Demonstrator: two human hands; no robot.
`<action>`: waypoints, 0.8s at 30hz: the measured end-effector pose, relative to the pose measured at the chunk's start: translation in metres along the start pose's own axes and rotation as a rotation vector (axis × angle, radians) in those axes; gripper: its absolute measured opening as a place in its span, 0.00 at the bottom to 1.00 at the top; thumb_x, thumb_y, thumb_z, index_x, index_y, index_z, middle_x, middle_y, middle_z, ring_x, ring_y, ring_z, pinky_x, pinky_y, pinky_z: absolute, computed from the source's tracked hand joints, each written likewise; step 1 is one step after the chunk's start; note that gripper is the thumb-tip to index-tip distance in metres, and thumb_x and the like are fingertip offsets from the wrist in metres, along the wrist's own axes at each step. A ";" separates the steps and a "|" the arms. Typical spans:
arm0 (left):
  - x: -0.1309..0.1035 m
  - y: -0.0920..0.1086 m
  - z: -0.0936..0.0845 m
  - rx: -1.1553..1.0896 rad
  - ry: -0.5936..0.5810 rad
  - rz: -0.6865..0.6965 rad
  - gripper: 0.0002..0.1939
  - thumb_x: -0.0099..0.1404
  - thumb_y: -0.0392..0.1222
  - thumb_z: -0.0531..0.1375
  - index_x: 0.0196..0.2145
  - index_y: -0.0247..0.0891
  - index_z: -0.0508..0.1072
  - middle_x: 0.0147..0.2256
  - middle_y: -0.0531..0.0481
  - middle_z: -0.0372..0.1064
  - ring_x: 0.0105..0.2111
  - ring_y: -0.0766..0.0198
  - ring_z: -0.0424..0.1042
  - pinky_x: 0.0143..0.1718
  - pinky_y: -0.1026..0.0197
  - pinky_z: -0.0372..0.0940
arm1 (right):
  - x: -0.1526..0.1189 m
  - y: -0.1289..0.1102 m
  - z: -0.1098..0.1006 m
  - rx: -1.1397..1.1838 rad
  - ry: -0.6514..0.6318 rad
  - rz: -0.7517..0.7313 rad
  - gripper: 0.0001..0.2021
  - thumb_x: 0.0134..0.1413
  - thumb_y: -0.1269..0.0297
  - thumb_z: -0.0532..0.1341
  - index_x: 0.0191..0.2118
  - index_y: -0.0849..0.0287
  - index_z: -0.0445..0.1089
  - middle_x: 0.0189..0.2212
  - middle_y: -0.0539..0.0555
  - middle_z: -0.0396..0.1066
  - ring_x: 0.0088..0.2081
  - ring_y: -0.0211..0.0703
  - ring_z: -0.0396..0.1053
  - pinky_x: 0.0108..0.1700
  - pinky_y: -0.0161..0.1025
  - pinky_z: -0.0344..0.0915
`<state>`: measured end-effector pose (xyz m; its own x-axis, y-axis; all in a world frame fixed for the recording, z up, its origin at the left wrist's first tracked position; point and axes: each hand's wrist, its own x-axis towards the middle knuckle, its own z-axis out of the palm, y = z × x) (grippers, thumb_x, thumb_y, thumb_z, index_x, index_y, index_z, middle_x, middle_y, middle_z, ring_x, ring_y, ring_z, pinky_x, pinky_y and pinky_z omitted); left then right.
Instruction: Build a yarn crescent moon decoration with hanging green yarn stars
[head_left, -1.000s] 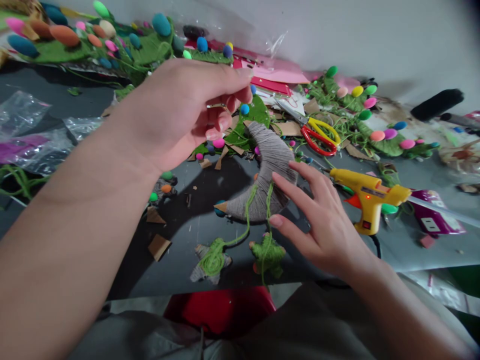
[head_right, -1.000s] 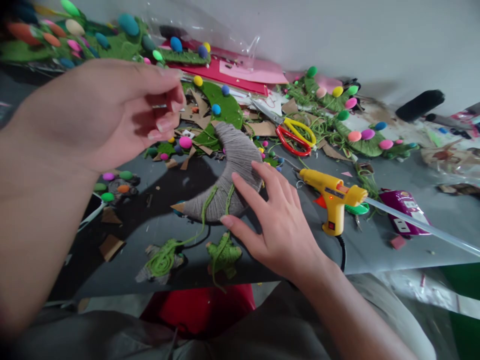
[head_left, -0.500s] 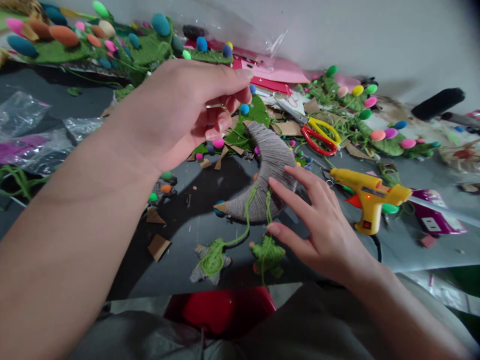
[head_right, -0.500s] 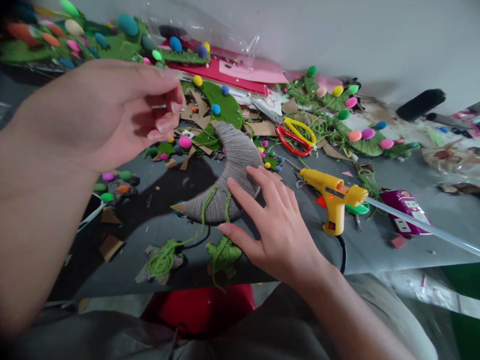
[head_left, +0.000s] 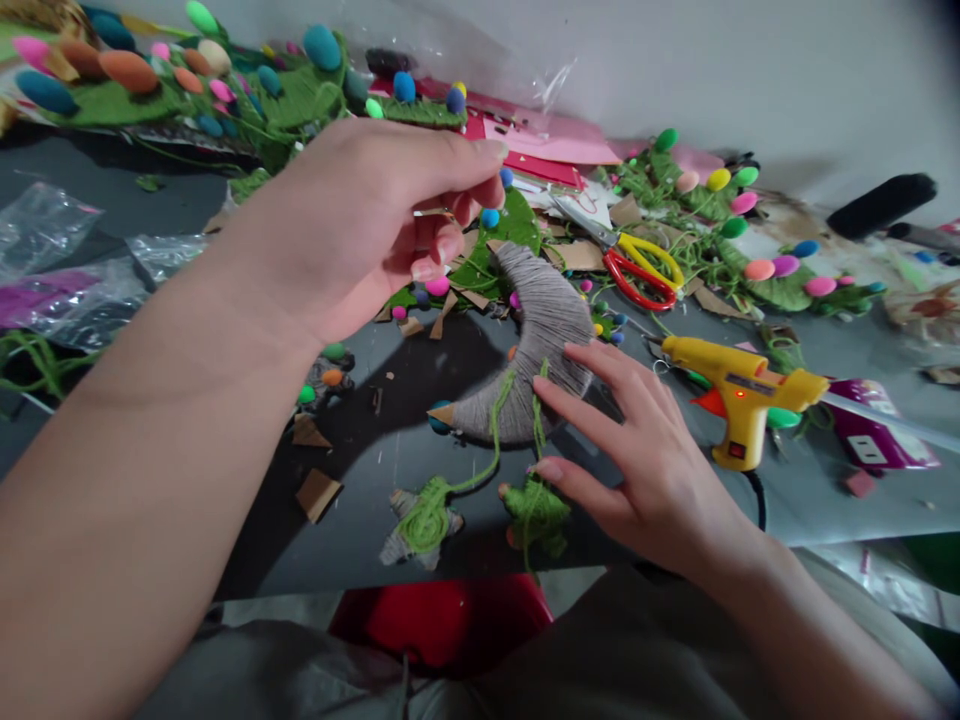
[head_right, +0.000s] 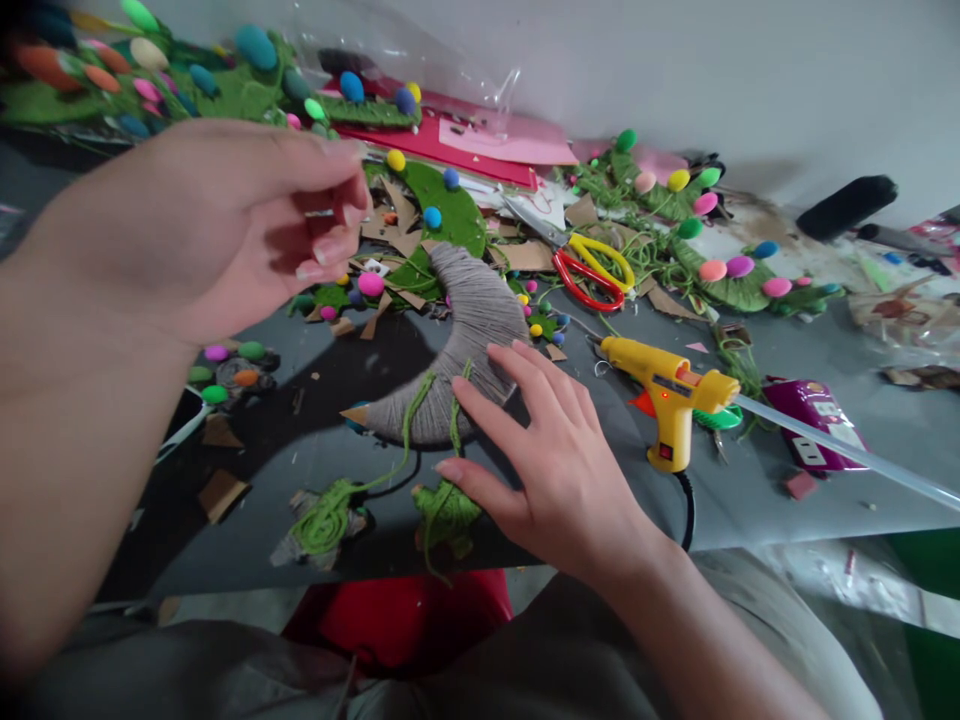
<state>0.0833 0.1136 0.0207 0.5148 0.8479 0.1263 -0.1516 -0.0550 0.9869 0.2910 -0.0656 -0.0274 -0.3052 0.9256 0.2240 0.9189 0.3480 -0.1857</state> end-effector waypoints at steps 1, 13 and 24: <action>0.000 0.000 0.000 0.001 -0.003 -0.001 0.10 0.66 0.37 0.63 0.26 0.35 0.70 0.27 0.50 0.61 0.22 0.70 0.59 0.18 0.64 0.50 | 0.000 0.000 0.000 0.002 0.006 0.000 0.30 0.63 0.50 0.63 0.66 0.58 0.66 0.68 0.67 0.57 0.69 0.63 0.55 0.64 0.63 0.61; 0.000 0.001 -0.002 0.022 -0.005 0.005 0.10 0.66 0.38 0.63 0.26 0.35 0.70 0.27 0.50 0.60 0.24 0.70 0.59 0.19 0.65 0.51 | 0.000 -0.002 0.000 -0.007 0.022 -0.016 0.33 0.63 0.50 0.63 0.69 0.58 0.61 0.68 0.67 0.57 0.69 0.62 0.55 0.64 0.63 0.62; -0.005 -0.001 -0.007 0.521 -0.063 0.055 0.12 0.65 0.47 0.64 0.29 0.38 0.79 0.27 0.49 0.67 0.28 0.65 0.64 0.27 0.60 0.54 | 0.000 -0.002 0.001 0.165 0.185 0.065 0.12 0.63 0.65 0.63 0.51 0.58 0.71 0.54 0.61 0.72 0.57 0.52 0.69 0.60 0.52 0.67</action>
<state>0.0746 0.1135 0.0183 0.5703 0.8038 0.1691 0.2515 -0.3669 0.8956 0.2885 -0.0660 -0.0279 -0.1822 0.9088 0.3753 0.8772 0.3227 -0.3555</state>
